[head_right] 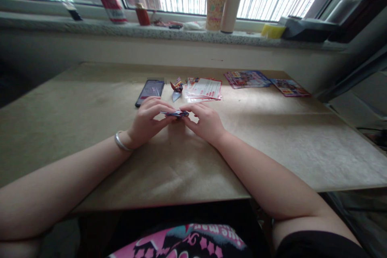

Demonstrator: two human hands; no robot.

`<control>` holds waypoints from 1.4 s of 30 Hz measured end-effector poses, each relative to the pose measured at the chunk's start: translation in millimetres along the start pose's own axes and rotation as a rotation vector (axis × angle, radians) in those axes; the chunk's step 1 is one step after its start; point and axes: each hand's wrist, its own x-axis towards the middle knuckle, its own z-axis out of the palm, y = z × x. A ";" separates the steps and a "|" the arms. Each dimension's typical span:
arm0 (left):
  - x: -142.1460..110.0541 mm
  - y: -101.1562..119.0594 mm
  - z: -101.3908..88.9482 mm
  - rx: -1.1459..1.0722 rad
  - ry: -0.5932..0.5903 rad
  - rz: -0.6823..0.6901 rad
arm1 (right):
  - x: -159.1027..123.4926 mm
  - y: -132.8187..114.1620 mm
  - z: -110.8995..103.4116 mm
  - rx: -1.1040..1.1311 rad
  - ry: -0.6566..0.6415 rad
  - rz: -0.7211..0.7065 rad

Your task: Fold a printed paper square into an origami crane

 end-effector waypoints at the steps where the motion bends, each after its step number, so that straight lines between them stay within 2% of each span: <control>1: 0.0 -0.2 -0.1 0.003 0.001 0.005 | 0.1 -0.4 -0.2 -0.001 0.000 -0.004; 10: -1.6 0.6 -3.0 0.027 0.010 0.012 | 0.3 0.4 -1.3 0.030 -0.011 -0.011; 15: -2.4 2.8 -3.7 -0.085 -0.012 0.079 | 0.1 -0.2 -2.1 0.083 -0.024 -0.039; 19: -2.6 2.4 -2.6 -0.083 0.002 0.109 | -0.2 -0.1 -1.7 0.067 -0.032 -0.042; 28: -3.2 6.3 -4.2 -0.177 -0.016 0.043 | -1.0 1.3 -1.0 0.036 -0.028 -0.056; 42: -3.4 8.7 -2.6 -0.196 -0.011 0.006 | 0.2 -1.8 -2.9 -0.016 -0.023 -0.079</control>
